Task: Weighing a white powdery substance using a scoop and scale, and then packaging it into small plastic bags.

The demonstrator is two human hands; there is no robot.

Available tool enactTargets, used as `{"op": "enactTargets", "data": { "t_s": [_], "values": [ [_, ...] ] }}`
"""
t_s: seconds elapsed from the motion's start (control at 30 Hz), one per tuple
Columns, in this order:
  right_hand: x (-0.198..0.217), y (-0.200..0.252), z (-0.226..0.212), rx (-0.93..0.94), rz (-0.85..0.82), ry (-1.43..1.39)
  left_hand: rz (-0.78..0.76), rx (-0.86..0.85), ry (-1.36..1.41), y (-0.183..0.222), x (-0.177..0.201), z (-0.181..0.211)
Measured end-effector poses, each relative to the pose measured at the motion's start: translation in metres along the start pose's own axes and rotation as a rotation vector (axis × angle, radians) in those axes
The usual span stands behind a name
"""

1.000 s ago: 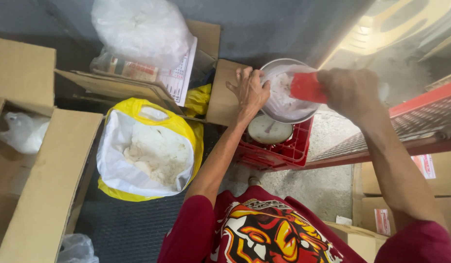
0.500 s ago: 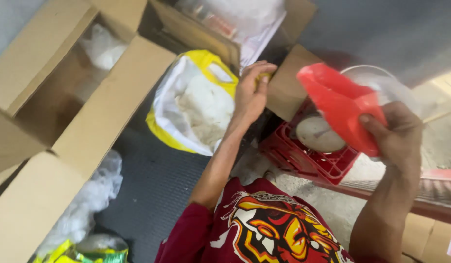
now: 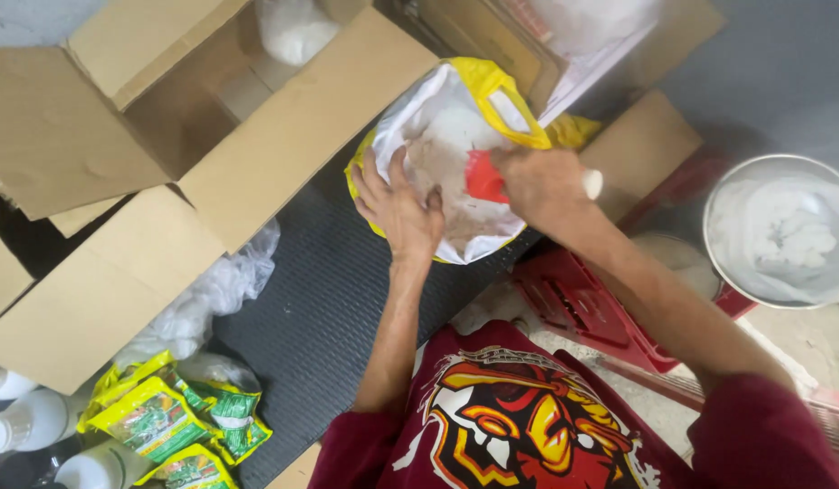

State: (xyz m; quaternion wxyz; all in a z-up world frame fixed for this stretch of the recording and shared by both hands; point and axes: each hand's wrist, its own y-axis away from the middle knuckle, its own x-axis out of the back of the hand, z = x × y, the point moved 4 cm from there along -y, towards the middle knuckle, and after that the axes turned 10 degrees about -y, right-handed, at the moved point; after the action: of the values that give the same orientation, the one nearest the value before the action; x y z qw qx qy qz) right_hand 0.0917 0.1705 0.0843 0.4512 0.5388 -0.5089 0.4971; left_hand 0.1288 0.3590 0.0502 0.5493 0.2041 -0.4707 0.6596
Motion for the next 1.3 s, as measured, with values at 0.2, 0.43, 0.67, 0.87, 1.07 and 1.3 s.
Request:
{"op": "enactTargets", "data": {
  "t_s": [0.2, 0.43, 0.67, 0.87, 1.07, 1.3],
  "values": [
    [-0.06, -0.038, -0.016, 0.302, -0.304, 0.327, -0.074, 0.145, 0.138, 0.045, -0.029, -0.041],
    [-0.035, -0.016, -0.002, 0.484, -0.033, 0.263, -0.109, 0.461, 0.649, 0.078, -0.094, -0.1],
    [-0.045, -0.016, -0.013, 0.59, -0.086, 0.194, -0.544, 0.916, 0.988, 0.086, -0.096, -0.096],
    [-0.052, 0.009, -0.014, 0.677, -0.068, 0.084, -0.56, 0.812, 1.119, 0.089, -0.099, -0.098],
    [-0.067, -0.003, -0.009, 0.412, -0.16, 0.009, -0.558, 0.791, 1.222, 0.083, -0.087, -0.078],
    [-0.079, 0.006, -0.01, 0.226, -0.01, -0.212, -0.553, 0.673, 1.063, 0.07, -0.069, -0.052]
  ]
}}
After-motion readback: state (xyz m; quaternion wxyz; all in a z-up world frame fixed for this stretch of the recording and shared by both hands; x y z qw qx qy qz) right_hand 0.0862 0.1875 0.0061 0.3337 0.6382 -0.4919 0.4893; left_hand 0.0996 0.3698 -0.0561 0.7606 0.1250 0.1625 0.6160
